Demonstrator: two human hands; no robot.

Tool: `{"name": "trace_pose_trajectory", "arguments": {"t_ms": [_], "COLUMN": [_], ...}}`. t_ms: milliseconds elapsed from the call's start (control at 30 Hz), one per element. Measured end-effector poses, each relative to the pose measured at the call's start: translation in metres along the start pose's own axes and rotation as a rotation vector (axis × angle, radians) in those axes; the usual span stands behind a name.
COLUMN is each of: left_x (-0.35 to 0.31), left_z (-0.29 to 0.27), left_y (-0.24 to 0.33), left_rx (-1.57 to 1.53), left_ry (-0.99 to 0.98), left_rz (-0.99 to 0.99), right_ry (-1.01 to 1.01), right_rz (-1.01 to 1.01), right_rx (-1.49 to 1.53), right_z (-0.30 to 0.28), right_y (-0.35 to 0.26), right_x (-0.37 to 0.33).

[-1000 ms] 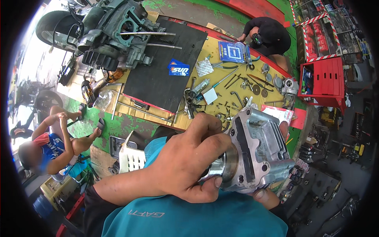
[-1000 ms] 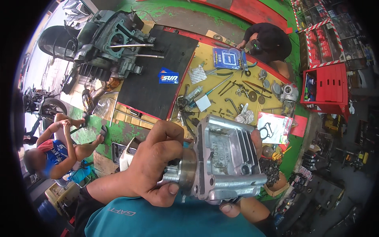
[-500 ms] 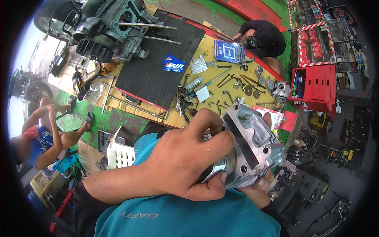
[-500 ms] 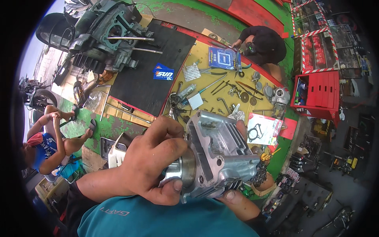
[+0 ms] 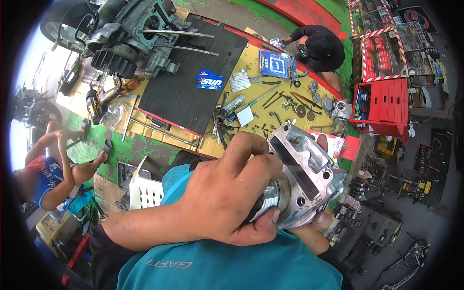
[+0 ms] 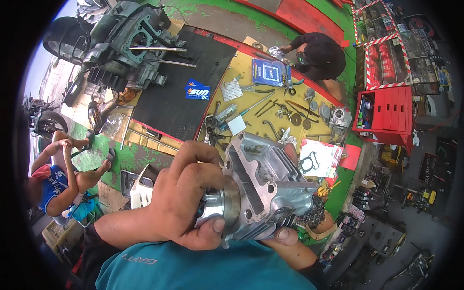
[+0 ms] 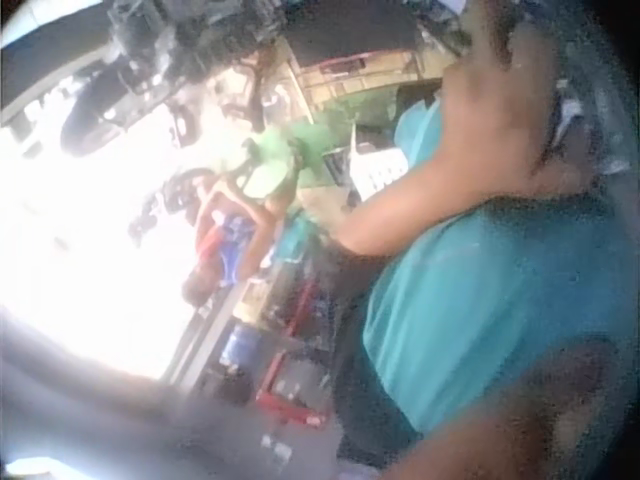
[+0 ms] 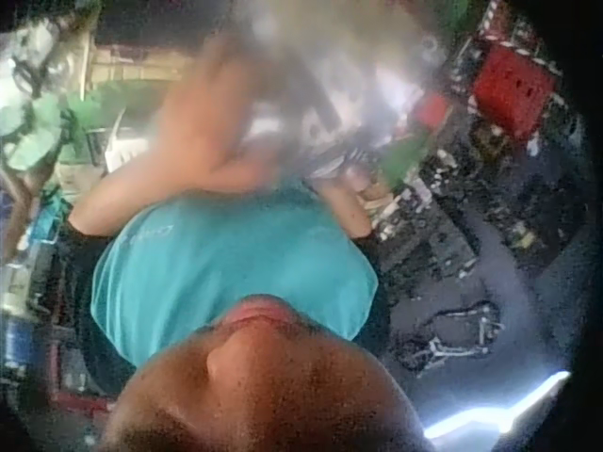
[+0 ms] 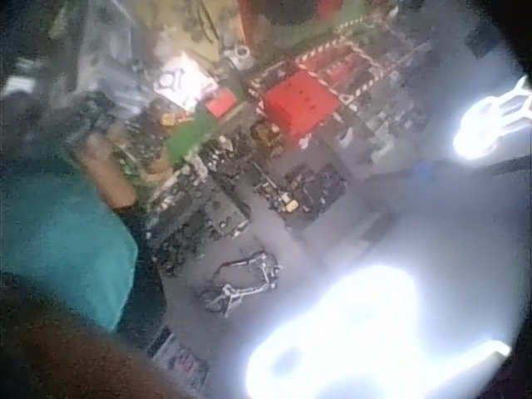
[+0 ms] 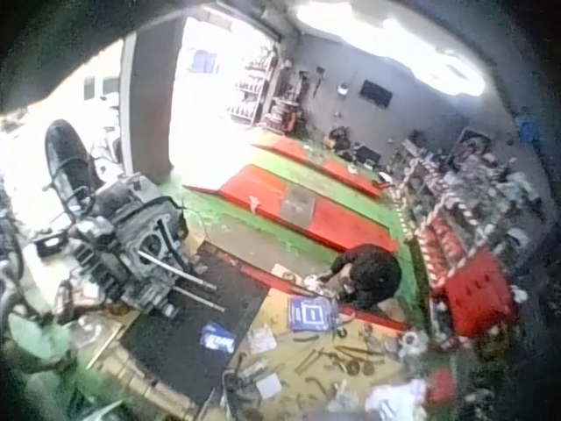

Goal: The person holds a motorcycle engine cylinder and piston assembly, rotating it to inspect the fit and alignment of the piston rings. They manipulate the assembly with both hands, checking the internal components before placing it on the workbench.

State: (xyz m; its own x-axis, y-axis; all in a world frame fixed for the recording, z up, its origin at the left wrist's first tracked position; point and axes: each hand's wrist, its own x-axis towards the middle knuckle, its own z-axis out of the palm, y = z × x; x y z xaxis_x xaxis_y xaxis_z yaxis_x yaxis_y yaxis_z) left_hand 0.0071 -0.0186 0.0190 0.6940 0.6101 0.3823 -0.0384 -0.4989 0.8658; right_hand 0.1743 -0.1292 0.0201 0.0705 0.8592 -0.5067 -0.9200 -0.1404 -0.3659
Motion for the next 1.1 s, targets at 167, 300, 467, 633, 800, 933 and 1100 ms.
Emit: {"name": "trace_pose_trajectory", "arguments": {"t_ms": [167, 300, 467, 633, 800, 933, 1100], "left_x": [-0.003, -0.002, -0.003, -0.005, -0.003, -0.004, -0.006], "left_z": [0.003, 0.001, -0.001, 0.002, 0.001, 0.002, 0.003], "left_y": [-0.002, -0.004, -0.008, -0.014, -0.015, -0.02, -0.021], "left_rx": [-0.031, -0.039, -0.041, -0.057, -0.072, -0.078, -0.079], "left_ry": [0.057, 0.044, 0.039, 0.054, 0.038, 0.021, -0.001], "left_rz": [0.033, 0.043, 0.039, 0.048, 0.051, 0.046, 0.021], "right_ry": [-0.219, 0.011, -0.2, -0.151, -0.134, -0.128, -0.119], "right_rz": [-0.13, -0.072, -0.136, -0.144, -0.149, -0.157, -0.166], "right_rx": [0.005, -0.079, -0.081, -0.14, -0.15, -0.156, -0.164], "right_z": [-0.004, 0.015, 0.003, 0.003, 0.004, 0.003, 0.001], "right_y": [0.005, 0.001, 0.011, 0.012, 0.011, 0.011, 0.011], "right_x": [-0.002, -0.007, -0.003, 0.0, 0.0, 0.0, 0.001]}}
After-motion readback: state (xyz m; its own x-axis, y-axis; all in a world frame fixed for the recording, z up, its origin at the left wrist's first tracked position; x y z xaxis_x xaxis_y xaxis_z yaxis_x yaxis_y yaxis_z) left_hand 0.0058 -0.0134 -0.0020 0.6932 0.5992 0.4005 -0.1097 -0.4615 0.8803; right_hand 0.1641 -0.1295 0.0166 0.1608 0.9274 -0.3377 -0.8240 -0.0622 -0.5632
